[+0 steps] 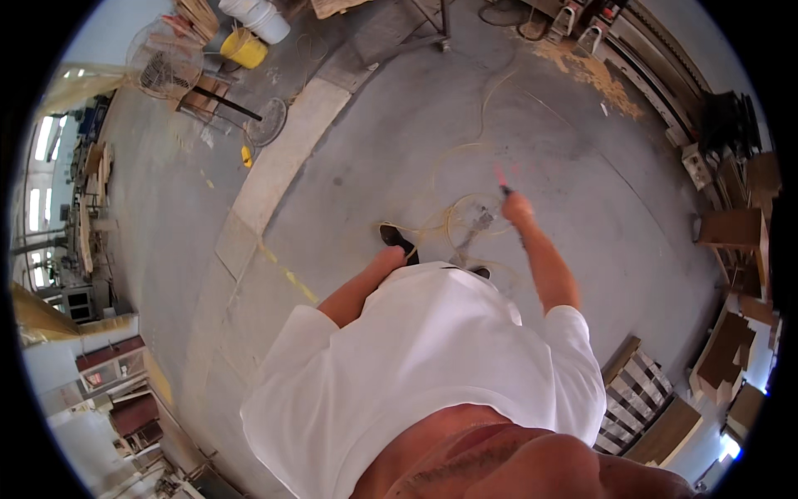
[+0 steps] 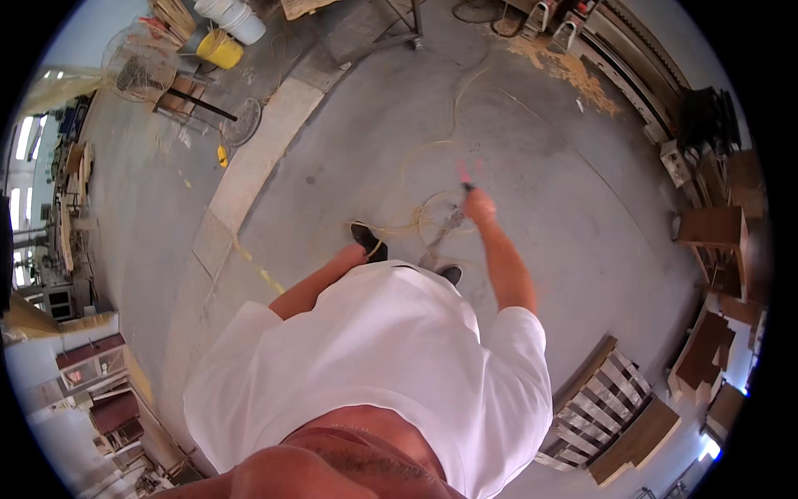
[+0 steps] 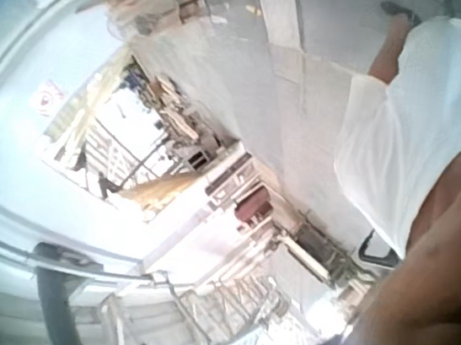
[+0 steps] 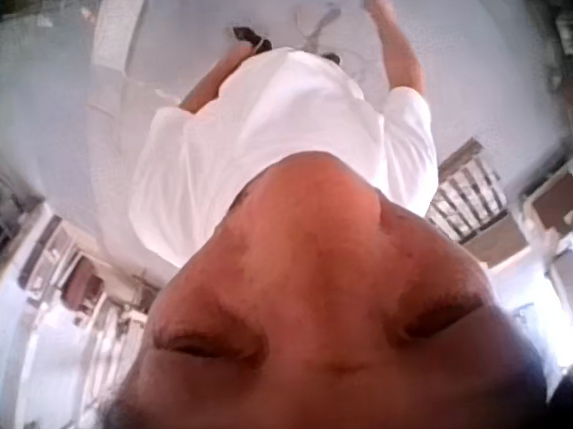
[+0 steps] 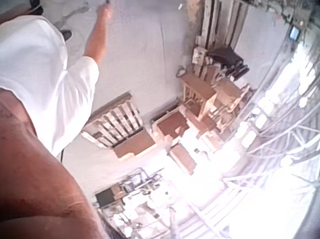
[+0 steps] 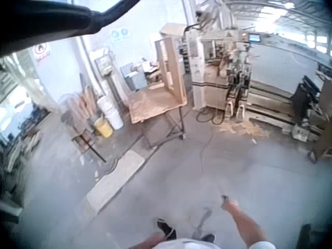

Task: The person moves a wooden board and places it aside, then picks up a flexible hose and connects it to a machine. They use a red air blow gun to clear sawdust from the machine and surrounding floor area, then wipe a nearby surface with a white cloth.

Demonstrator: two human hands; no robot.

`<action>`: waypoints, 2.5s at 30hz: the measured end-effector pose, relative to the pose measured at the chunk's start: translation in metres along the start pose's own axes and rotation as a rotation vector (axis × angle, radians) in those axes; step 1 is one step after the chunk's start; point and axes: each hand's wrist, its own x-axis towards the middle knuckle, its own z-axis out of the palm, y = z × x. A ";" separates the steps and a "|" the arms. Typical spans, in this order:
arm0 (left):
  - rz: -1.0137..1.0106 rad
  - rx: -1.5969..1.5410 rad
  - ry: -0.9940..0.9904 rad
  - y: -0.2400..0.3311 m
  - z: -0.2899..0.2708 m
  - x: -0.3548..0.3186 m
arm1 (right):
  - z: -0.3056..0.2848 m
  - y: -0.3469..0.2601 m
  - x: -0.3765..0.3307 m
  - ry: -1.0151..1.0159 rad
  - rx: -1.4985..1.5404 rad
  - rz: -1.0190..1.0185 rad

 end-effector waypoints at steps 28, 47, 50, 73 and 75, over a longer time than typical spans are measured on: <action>-0.025 -0.669 0.339 -0.289 -0.159 -0.059 | 0.052 -0.465 0.225 0.252 0.275 0.197; 0.161 -0.307 0.052 -0.233 -0.393 0.218 | -0.157 -0.520 0.409 0.028 0.813 0.075; 0.183 -0.270 0.043 -0.239 -0.413 0.243 | -0.177 -0.535 0.441 0.053 0.797 0.098; 0.326 0.147 -0.334 -0.122 -0.668 0.582 | -0.214 -0.396 0.616 0.217 0.651 0.535; 0.377 0.126 -0.341 -0.117 -0.669 0.624 | -0.232 -0.370 0.621 0.292 0.638 0.569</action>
